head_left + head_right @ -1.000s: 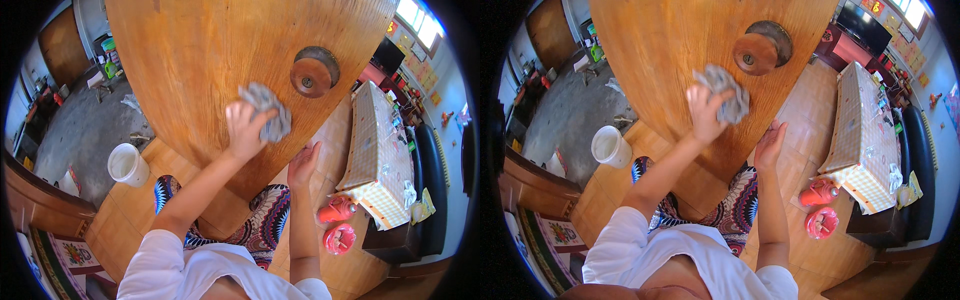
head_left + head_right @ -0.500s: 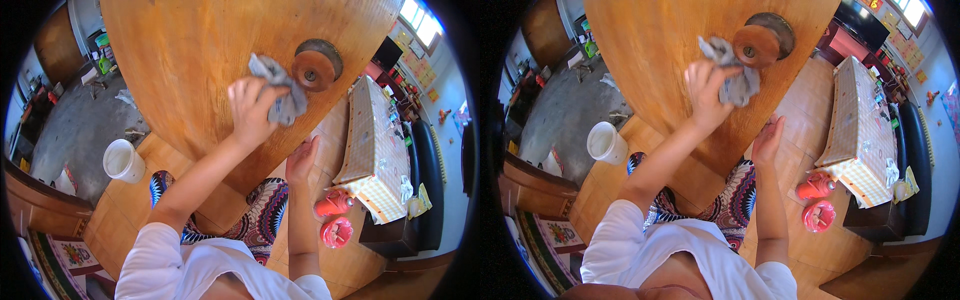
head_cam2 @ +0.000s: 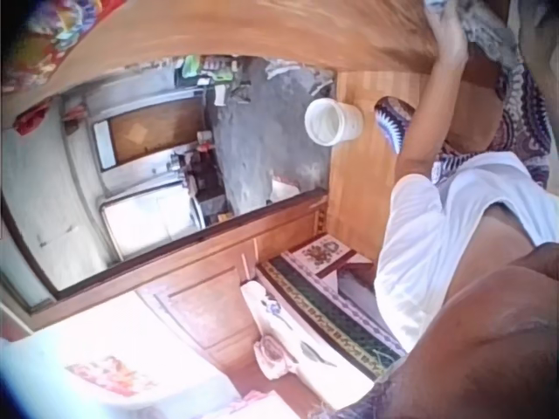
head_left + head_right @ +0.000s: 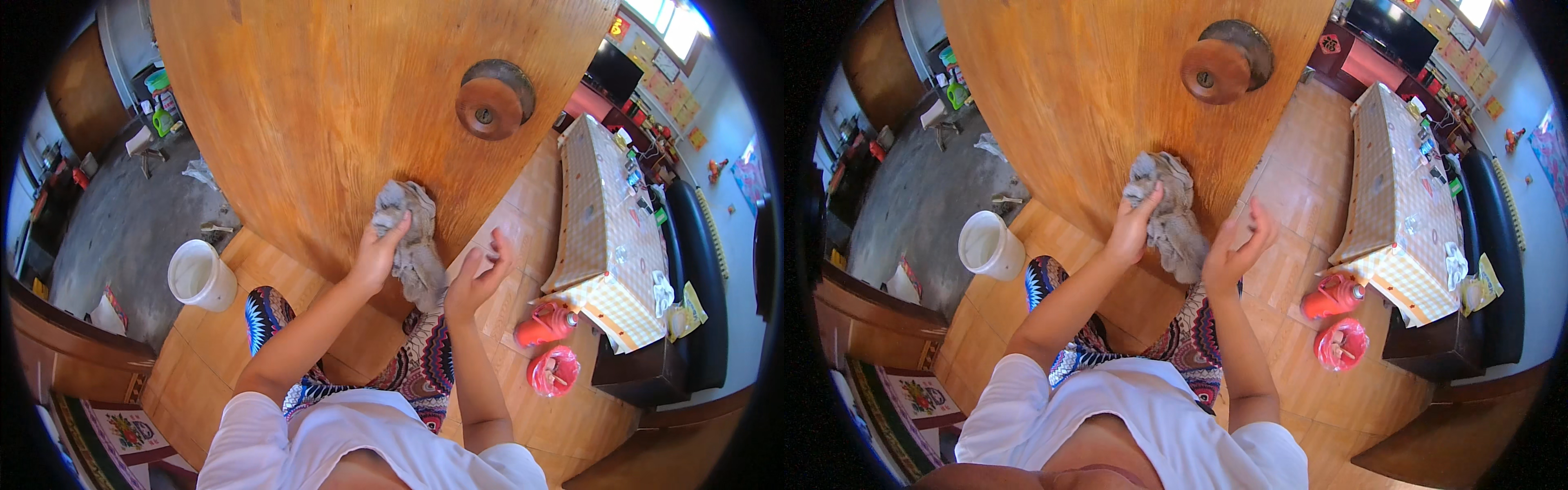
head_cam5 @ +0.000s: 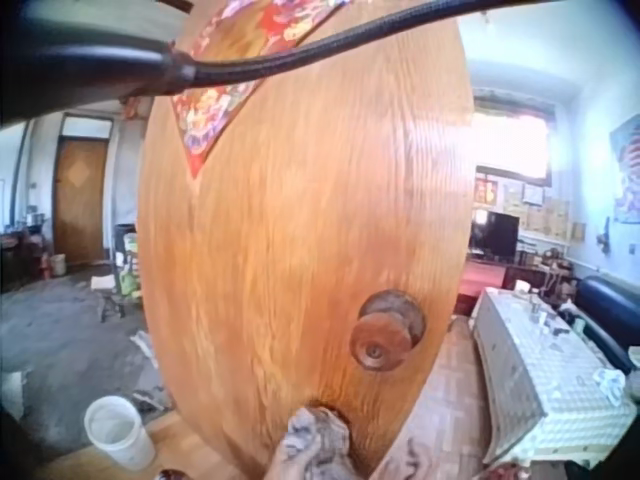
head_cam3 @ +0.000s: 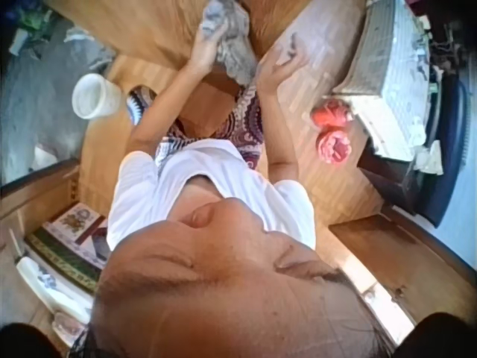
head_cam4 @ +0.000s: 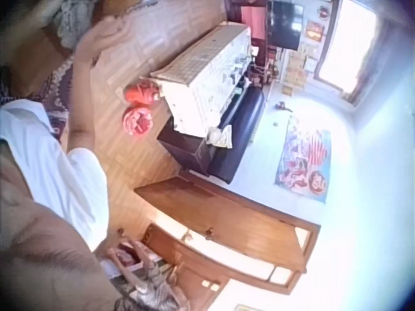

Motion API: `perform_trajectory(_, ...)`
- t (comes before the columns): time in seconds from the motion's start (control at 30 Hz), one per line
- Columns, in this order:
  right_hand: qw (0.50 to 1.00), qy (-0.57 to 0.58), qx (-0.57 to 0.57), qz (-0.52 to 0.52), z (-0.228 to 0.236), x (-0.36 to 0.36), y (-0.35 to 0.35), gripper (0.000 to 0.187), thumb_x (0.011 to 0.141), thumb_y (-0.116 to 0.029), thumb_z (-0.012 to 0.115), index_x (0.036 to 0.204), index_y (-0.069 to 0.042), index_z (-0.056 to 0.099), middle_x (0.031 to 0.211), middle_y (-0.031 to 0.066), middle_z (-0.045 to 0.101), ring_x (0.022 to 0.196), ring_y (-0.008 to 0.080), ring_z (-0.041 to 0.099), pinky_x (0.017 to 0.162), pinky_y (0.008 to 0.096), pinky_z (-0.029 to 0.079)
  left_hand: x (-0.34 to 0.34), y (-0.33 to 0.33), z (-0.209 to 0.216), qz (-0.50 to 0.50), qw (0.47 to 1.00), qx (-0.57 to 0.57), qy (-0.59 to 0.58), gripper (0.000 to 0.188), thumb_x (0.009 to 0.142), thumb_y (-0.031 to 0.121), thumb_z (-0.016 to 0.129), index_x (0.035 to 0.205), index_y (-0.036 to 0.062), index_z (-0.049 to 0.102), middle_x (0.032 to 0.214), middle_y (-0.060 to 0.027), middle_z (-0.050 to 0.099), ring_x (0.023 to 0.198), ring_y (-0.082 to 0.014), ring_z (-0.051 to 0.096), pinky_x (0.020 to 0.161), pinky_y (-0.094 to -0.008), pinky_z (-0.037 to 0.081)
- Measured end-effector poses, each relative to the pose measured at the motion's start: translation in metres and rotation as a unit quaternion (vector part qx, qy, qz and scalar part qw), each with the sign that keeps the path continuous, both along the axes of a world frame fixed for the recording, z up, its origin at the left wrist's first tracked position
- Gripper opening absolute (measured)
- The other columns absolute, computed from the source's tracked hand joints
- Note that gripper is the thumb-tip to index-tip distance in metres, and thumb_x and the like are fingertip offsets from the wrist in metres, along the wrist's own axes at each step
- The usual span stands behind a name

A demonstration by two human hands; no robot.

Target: The person wipes the surface of a wooden door with a gray cloth, moving in circular and vertical motions around the doorknob and across the door panel. The person repeatedly wipes the same areas without visible dirt removal or change in surface condition.

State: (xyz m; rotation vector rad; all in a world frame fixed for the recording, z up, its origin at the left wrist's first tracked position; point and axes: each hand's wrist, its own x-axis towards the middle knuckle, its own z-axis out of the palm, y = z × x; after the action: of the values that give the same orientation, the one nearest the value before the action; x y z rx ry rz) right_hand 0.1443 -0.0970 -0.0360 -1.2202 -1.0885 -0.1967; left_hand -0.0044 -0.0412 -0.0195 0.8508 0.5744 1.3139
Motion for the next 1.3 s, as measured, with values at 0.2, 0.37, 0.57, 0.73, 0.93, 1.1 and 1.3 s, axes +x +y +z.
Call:
perform_trajectory(0.2, 0.981, -0.058, -0.109, 0.153, 0.016, -0.023, -0.030, 0.063, 0.077, -0.012, 0.088, 0.135, -0.006, 0.063, 0.127, 0.0143, 0.060, 0.108, 0.0265, 0.061, 0.087, 0.0378, 0.051, -0.012, -0.028, 0.004, -0.161, 0.982, -0.082, -0.047, 0.059, 0.110, 0.050, 0.049, 0.147, 0.0040, 0.053, 0.141, -0.0102, 0.063, 0.128, -0.0239, 0.061, 0.110, -0.0424, 0.050)
perform_trajectory(0.37, 0.981, -0.045, -0.072, 0.174, 0.018, -0.018, -0.030, 0.028, 0.088, -0.005, 0.079, 0.114, -0.005, 0.068, 0.117, 0.0128, 0.066, 0.102, 0.0226, 0.064, 0.087, 0.0342, 0.051, -0.024, -0.025, -0.013, -0.113, 0.992, -0.063, 0.004, 0.062, 0.109, 0.052, 0.051, 0.145, 0.0021, 0.052, 0.141, -0.0093, 0.062, 0.128, -0.0195, 0.059, 0.109, -0.0375, 0.048)
perform_trajectory(0.57, 0.911, 0.232, -0.115, 0.320, 0.010, -0.027, -0.030, 0.029, 0.107, -0.003, 0.051, 0.136, -0.005, 0.047, 0.093, -0.0039, 0.048, 0.078, 0.0052, 0.041, 0.071, 0.0226, 0.034, -0.039, -0.027, -0.013, -0.066, 0.993, -0.045, 0.084, 0.063, 0.108, 0.052, 0.055, 0.145, 0.0011, 0.053, 0.137, -0.0097, 0.064, 0.125, -0.0194, 0.061, 0.106, -0.0379, 0.050)
perform_trajectory(0.73, 0.873, 0.247, -0.226, 0.354, 0.014, -0.026, -0.031, 0.031, 0.102, -0.011, 0.067, 0.130, -0.002, 0.056, 0.104, -0.0009, 0.058, 0.089, 0.0047, 0.051, 0.076, 0.0207, 0.039, -0.059, -0.026, -0.007, -0.100, 0.987, -0.123, -0.005, 0.063, 0.106, 0.053, 0.058, 0.144, 0.0027, 0.055, 0.133, -0.0104, 0.067, 0.120, -0.0226, 0.066, 0.103, -0.0415, 0.053)
perform_trajectory(0.93, 0.795, 0.252, -0.329, 0.444, 0.001, 0.010, -0.036, 0.048, 0.097, -0.021, 0.076, 0.136, -0.001, 0.057, 0.125, 0.0094, 0.068, 0.107, 0.0166, 0.066, 0.096, 0.0319, 0.053, -0.071, -0.001, -0.029, -0.153, 0.960, -0.232, -0.033, 0.080, 0.097, 0.071, 0.059, 0.148, 0.0091, 0.053, 0.135, -0.0141, 0.066, 0.127, -0.0276, 0.062, 0.103, -0.0440, 0.054)
perform_trajectory(1.1, 0.752, 0.443, -0.113, 0.475, 0.034, -0.011, -0.038, 0.055, 0.098, -0.019, 0.074, 0.143, -0.001, 0.049, 0.132, 0.0121, 0.066, 0.121, 0.0220, 0.066, 0.105, 0.0375, 0.053, -0.080, -0.017, -0.035, -0.215, 0.958, -0.092, 0.165, 0.079, 0.097, 0.063, 0.065, 0.156, 0.0131, 0.046, 0.143, -0.0108, 0.061, 0.134, -0.0245, 0.057, 0.101, -0.0412, 0.054)
perform_trajectory(1.3, 0.818, 0.461, -0.030, 0.344, 0.022, -0.026, -0.030, 0.055, 0.098, -0.015, 0.074, 0.143, 0.000, 0.046, 0.131, 0.0151, 0.065, 0.122, 0.0234, 0.063, 0.102, 0.0393, 0.054, -0.074, -0.023, -0.038, -0.273, 0.946, -0.174, 0.032, 0.052, 0.103, 0.039, 0.066, 0.140, 0.0026, 0.059, 0.132, -0.0112, 0.069, 0.121, -0.0225, 0.067, 0.103, -0.0396, 0.053)
